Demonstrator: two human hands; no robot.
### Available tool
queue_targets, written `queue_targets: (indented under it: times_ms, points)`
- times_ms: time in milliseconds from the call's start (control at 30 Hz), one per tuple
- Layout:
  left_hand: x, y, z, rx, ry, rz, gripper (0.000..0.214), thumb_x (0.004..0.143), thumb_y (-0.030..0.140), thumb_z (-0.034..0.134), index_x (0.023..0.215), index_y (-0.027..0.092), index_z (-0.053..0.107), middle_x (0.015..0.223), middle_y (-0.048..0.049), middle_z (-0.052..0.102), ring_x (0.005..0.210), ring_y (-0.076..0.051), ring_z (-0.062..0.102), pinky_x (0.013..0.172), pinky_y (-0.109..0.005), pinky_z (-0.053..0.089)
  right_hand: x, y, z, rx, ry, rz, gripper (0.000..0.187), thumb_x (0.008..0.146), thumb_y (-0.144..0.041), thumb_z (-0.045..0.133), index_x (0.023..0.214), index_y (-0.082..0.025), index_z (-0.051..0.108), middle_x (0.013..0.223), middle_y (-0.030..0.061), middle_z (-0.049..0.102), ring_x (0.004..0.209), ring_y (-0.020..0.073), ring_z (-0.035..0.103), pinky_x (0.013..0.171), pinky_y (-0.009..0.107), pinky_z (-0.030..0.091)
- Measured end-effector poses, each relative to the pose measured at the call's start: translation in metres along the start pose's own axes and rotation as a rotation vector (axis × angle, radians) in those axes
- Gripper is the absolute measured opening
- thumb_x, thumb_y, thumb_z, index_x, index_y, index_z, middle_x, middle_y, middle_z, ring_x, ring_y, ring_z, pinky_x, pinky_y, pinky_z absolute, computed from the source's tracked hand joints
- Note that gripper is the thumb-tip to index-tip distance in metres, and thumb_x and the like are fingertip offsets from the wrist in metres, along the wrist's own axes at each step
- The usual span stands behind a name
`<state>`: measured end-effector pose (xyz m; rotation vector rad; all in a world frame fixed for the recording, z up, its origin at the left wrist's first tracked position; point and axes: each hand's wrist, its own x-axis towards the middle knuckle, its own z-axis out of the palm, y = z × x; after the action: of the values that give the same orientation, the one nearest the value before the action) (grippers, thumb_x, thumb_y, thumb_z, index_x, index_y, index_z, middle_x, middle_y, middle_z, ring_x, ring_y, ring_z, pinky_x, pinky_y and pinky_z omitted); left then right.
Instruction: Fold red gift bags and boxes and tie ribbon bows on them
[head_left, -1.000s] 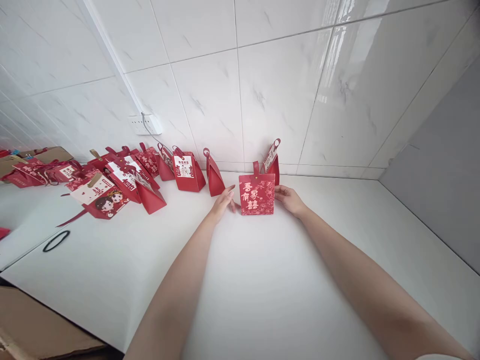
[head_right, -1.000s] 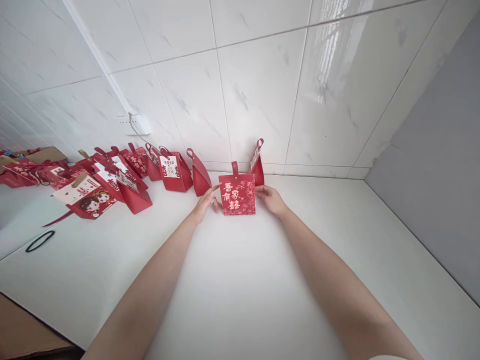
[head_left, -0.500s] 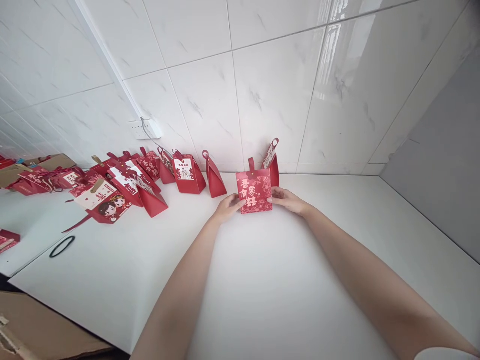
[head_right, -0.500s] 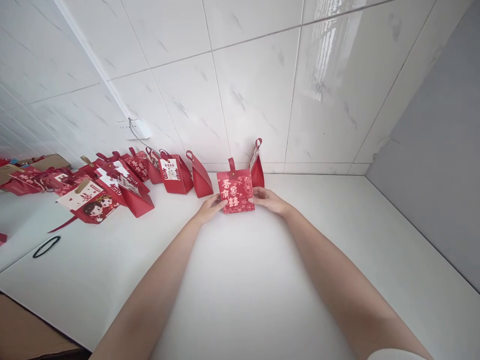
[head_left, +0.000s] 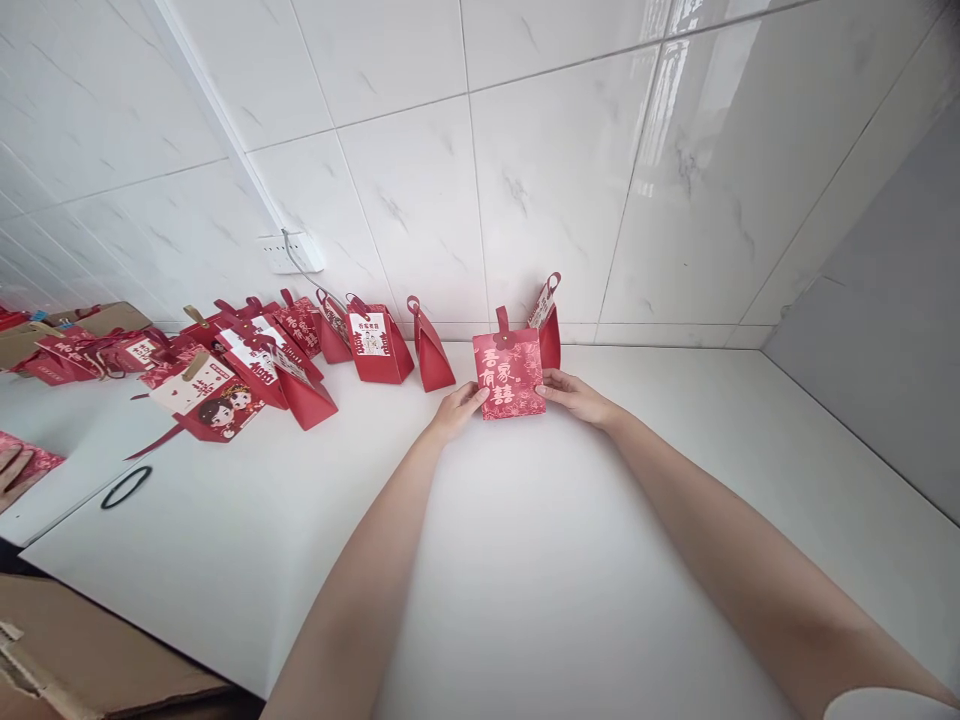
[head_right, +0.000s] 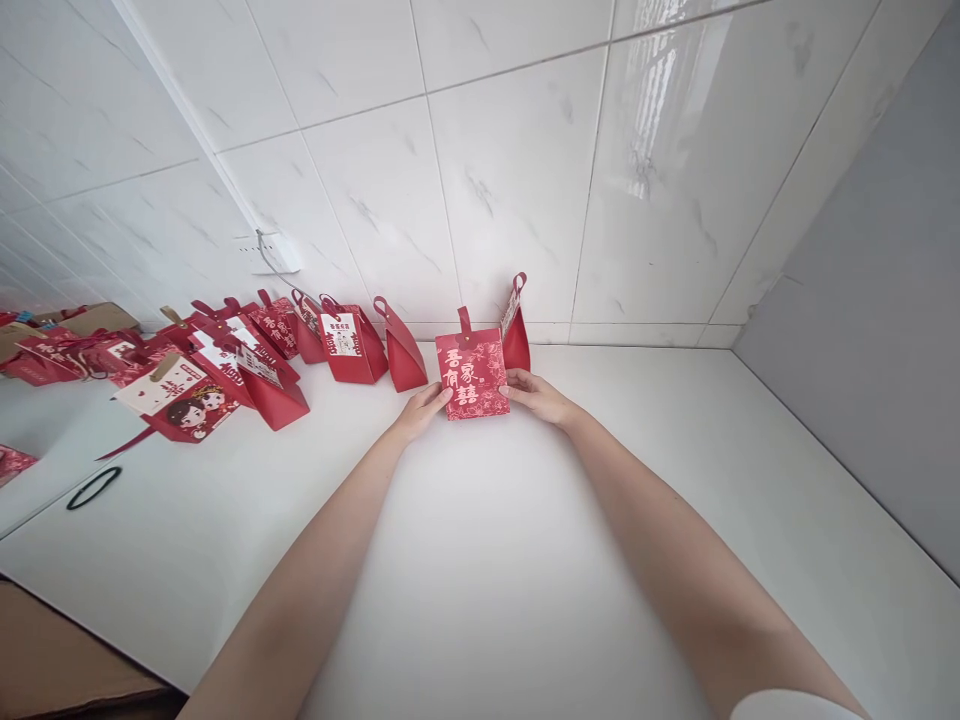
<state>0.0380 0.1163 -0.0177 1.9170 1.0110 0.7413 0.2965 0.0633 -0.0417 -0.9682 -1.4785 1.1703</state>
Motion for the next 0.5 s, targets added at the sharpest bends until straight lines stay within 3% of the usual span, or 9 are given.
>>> queue_targets:
  times_ms: [500]
  points:
    - [0.0, -0.0029, 0.0012, -0.015, -0.016, 0.014, 0.048, 0.083, 0.059, 0.051, 0.109, 0.02, 0.062, 0.116, -0.0051, 0.065, 0.109, -0.022, 0.058, 0.099, -0.034, 0.041, 0.002, 0.0072, -0.0023, 0.015, -0.021, -0.032, 0.043, 0.082, -0.045, 0.064, 0.119, -0.022, 0.058, 0.128, 0.0065, 0.06, 0.118, 0.022, 0.055, 0.107, 0.042, 0.038]
